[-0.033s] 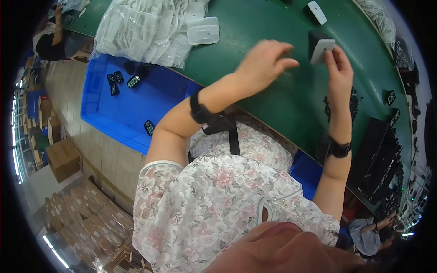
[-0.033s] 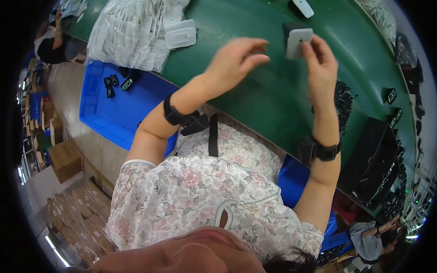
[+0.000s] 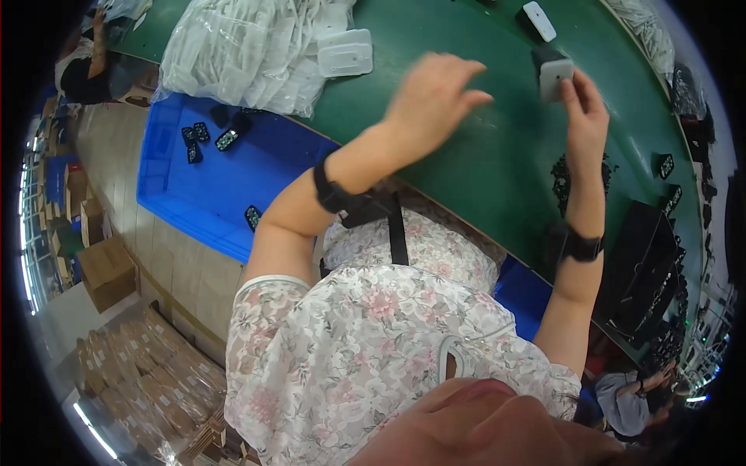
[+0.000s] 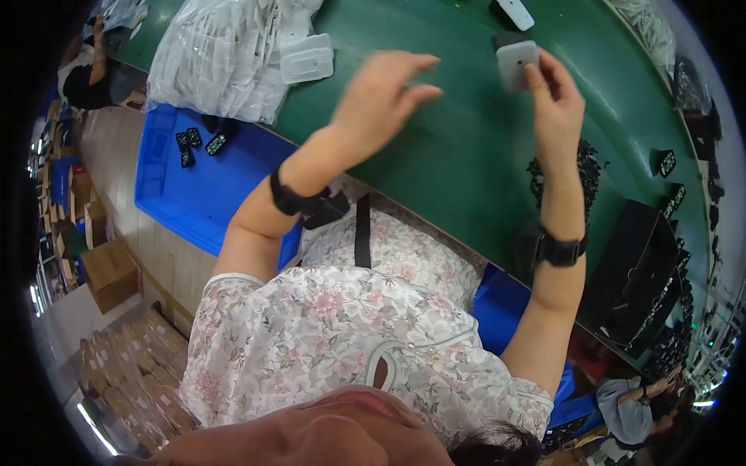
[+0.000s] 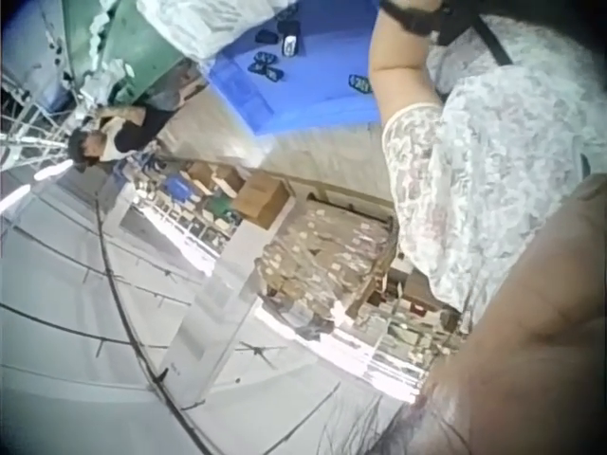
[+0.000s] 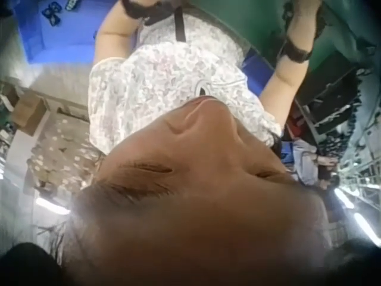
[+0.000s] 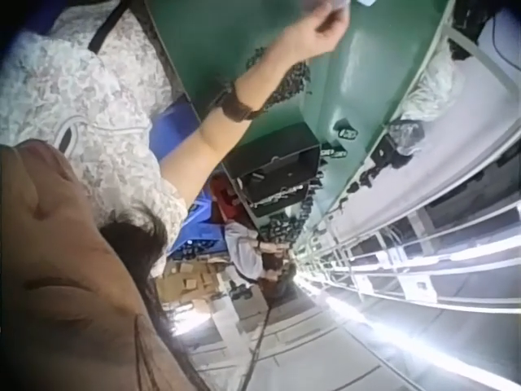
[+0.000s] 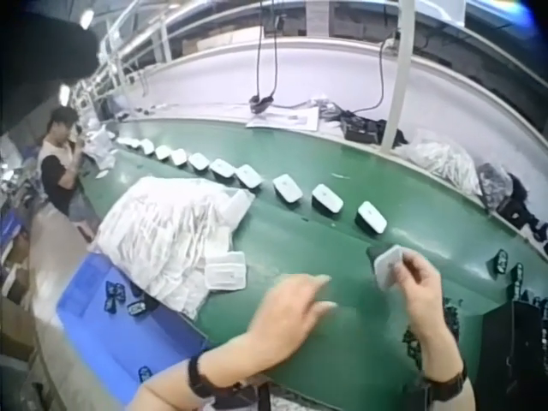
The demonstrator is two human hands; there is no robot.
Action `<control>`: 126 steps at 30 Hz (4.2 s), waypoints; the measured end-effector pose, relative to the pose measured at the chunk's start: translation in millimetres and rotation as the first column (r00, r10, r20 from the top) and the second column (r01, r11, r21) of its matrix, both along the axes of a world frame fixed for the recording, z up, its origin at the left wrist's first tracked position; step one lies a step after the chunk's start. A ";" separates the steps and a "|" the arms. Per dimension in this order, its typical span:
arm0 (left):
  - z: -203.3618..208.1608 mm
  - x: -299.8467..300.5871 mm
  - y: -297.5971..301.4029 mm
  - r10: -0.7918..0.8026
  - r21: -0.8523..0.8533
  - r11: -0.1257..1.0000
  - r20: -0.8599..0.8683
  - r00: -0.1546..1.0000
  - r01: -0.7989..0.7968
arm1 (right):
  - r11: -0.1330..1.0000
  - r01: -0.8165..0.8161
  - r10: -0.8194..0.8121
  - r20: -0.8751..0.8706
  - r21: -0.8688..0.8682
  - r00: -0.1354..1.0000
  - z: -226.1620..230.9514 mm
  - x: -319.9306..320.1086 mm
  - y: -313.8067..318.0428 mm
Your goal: The person picks up a white plastic cover and a black screw, inserts the screw into the cover, and places it on the table. They then pick up a black housing and a circuit board, fit them together, and press the previously assembled plastic cover onto the housing.
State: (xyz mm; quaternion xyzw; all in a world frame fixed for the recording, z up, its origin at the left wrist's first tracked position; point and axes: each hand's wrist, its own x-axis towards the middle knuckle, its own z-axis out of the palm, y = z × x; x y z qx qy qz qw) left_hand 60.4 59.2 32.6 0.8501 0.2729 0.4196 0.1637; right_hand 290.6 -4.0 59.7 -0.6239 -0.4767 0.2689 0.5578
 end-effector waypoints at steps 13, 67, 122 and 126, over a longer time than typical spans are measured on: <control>16.8 -87.7 34.1 0.379 0.428 0.898 -0.633 0.675 -0.103 | 0.922 0.028 0.101 0.310 -0.387 0.946 -49.7 175.4 71.3; 1.1 49.8 -61.2 -0.208 -0.730 0.482 0.442 0.873 0.484 | 0.944 0.015 -0.240 0.650 0.331 0.721 -12.5 -43.2 -87.4; -0.5 -8.2 -8.6 -0.129 -0.376 0.926 -0.246 0.961 0.028 | 0.259 0.965 -0.249 0.968 0.038 0.028 10.9 318.2 -34.5; 10.5 -8.7 -52.1 0.099 -0.048 0.990 -0.441 0.892 -0.133 | 0.244 0.928 -0.271 0.899 -0.281 0.344 8.9 331.2 -26.5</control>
